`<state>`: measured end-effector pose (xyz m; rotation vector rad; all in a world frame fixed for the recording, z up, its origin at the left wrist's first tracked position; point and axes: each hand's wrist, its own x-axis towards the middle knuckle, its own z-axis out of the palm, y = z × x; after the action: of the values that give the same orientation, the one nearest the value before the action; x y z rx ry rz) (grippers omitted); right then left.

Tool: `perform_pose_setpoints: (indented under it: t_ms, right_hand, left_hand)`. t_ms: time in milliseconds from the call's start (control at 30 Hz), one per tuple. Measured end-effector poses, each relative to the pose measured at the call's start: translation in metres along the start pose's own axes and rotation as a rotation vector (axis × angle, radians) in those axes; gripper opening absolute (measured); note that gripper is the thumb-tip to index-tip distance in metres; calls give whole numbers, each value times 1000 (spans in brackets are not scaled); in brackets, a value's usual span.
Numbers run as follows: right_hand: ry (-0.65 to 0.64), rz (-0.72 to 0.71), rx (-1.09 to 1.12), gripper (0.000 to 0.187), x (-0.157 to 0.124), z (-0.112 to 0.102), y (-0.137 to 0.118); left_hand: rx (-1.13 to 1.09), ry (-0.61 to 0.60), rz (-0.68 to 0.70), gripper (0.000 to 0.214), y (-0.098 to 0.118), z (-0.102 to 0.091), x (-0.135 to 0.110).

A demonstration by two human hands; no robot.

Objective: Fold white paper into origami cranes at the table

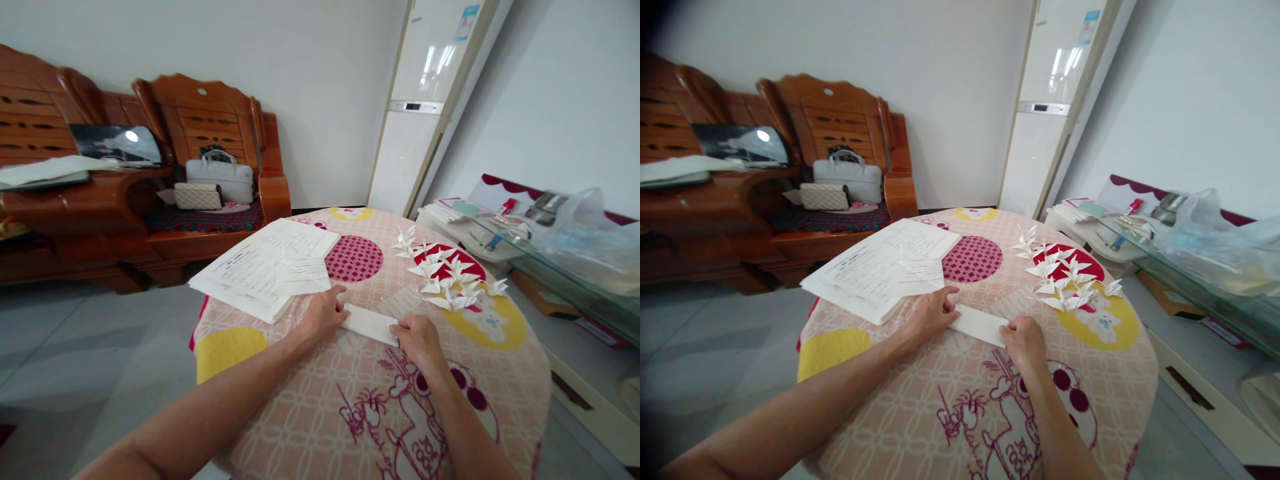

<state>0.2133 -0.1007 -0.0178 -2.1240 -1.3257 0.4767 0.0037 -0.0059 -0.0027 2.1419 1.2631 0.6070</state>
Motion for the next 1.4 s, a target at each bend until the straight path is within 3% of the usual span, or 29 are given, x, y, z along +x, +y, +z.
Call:
perform_pose_setpoints:
  t_ms: [233,733,1400]
  right_hand:
    - [-13,40,42,27,1,3,5]
    - [-73,57,-144,28,-1,-3,-3]
    - [-65,49,-148,27,0,-1,0]
  left_hand:
    - [-33,6,-21,50,-2,3,2]
    - [-55,-40,-118,62,-1,-3,9]
    - [-113,-47,-131,61,-6,1,12]
